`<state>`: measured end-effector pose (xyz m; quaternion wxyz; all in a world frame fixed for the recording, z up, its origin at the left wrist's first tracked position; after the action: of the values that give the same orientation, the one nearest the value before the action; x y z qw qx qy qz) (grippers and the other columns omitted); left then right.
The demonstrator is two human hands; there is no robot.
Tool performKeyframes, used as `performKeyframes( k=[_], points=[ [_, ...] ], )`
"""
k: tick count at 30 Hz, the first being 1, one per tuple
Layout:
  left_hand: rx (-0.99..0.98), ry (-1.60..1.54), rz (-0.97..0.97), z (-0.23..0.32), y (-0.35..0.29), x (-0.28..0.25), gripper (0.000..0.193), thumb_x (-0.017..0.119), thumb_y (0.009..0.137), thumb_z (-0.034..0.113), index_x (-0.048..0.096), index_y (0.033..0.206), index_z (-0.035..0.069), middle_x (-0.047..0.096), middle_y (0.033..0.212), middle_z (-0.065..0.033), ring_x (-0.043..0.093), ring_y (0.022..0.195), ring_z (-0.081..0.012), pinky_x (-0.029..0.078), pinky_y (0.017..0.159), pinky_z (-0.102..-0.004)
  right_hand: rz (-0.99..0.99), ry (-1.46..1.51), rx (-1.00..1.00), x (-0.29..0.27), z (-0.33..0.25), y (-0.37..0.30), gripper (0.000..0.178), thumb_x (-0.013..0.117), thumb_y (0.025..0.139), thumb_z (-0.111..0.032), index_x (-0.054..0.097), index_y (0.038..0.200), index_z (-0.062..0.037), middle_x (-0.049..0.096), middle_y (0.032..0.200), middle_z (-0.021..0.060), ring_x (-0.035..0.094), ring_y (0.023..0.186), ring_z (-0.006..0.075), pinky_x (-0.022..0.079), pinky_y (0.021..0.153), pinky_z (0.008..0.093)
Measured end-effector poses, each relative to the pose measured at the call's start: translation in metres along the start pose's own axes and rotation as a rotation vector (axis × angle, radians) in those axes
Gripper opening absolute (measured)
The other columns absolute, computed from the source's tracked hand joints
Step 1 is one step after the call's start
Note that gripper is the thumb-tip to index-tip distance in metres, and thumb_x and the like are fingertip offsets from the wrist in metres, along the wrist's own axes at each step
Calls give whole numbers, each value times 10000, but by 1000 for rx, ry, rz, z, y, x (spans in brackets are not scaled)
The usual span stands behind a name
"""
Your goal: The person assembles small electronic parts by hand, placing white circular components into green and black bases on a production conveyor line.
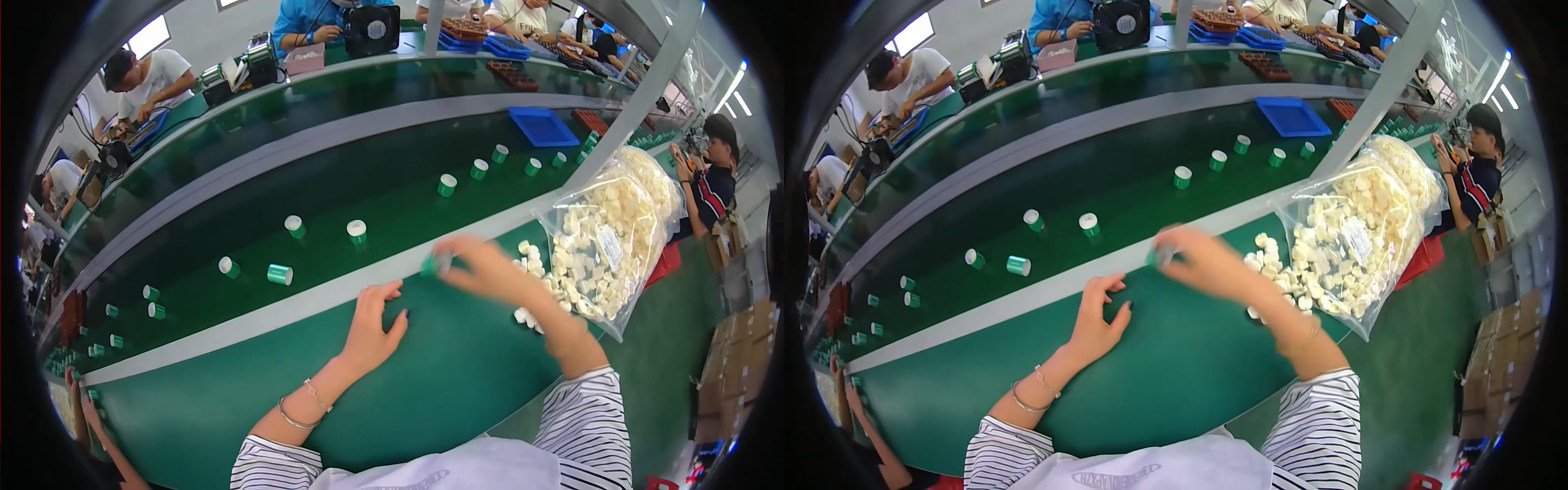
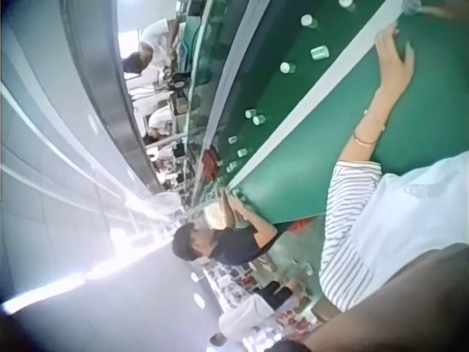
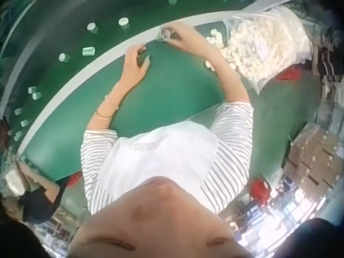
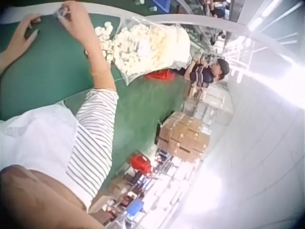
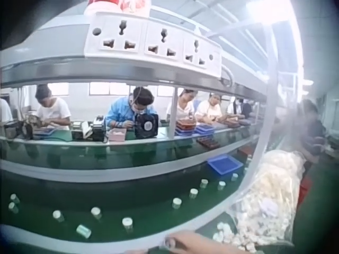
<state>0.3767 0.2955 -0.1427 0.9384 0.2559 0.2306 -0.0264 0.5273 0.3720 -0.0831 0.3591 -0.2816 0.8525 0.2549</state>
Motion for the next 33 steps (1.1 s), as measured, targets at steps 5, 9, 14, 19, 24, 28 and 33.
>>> performKeyframes(
  k=[5, 9, 14, 19, 24, 28, 33],
  points=[
    [27, -39, 5, 6, 3, 6, 518, 657, 779, -25, 486, 1265, 25, 565, 1056, -138, 536, 981, -297, 445, 847, -364, -211, -81, 22, 59, -26, -59, 474, 705, 834, -124, 539, 1275, -74, 590, 1215, 119, 560, 1133, 309, 420, 992, 404],
    [46, 9, -11, 2, -1, 0, 561, 718, 755, 37, 489, 1268, 42, 562, 1112, -113, 530, 1040, -266, 424, 867, -368, 229, -172, 215, -17, -2, -84, 517, 701, 833, -102, 500, 1307, -53, 524, 1263, 155, 503, 1180, 318, 422, 990, 393],
    [106, 158, -151, 21, 4, 22, 557, 770, 742, 169, 523, 1232, 75, 564, 1124, -99, 499, 1108, -264, 355, 962, -401, 322, -412, 433, -40, 64, -138, 377, 664, 823, -17, 575, 1189, -27, 547, 1102, 137, 532, 1053, 313, 437, 935, 370],
    [112, 221, -236, 9, 0, 36, 437, 777, 757, 210, 593, 1139, 104, 572, 1109, -56, 496, 1106, -229, 329, 970, -384, 342, -437, 320, -39, 64, -132, 284, 651, 802, 20, 599, 1080, -14, 581, 1000, 139, 566, 949, 323, 473, 840, 392],
    [139, 180, -204, 11, -1, 37, 380, 780, 762, 200, 616, 1092, 105, 577, 1090, -34, 510, 1072, -218, 331, 956, -372, 443, -288, 399, -43, 63, -134, 229, 638, 822, 38, 620, 1043, -19, 601, 1033, 146, 584, 963, 324, 493, 818, 380],
    [148, 171, -182, 10, -2, 38, 385, 783, 758, 198, 617, 1093, 105, 575, 1088, -36, 509, 1070, -214, 331, 952, -368, 382, -361, 117, -11, 9, -109, 234, 676, 815, 1, 622, 1043, -15, 601, 1047, 147, 597, 916, 318, 504, 786, 379],
    [125, 188, -215, 7, -2, 43, 421, 790, 741, 195, 611, 1111, 104, 572, 1093, -39, 509, 1083, -219, 328, 962, -379, 93, -45, 310, 8, 26, -104, 339, 726, 779, -11, 644, 1106, -47, 602, 1049, 92, 608, 896, 232, 511, 776, 320]
  ],
)
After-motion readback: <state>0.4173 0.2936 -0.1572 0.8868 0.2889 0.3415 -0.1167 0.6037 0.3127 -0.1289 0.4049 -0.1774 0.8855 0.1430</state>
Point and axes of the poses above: each hand's wrist, its own y-axis towards the middle knuckle, its own x-axis out of the palm, z = x × y, the point moved 9 cm from there along y, towards the middle knuckle
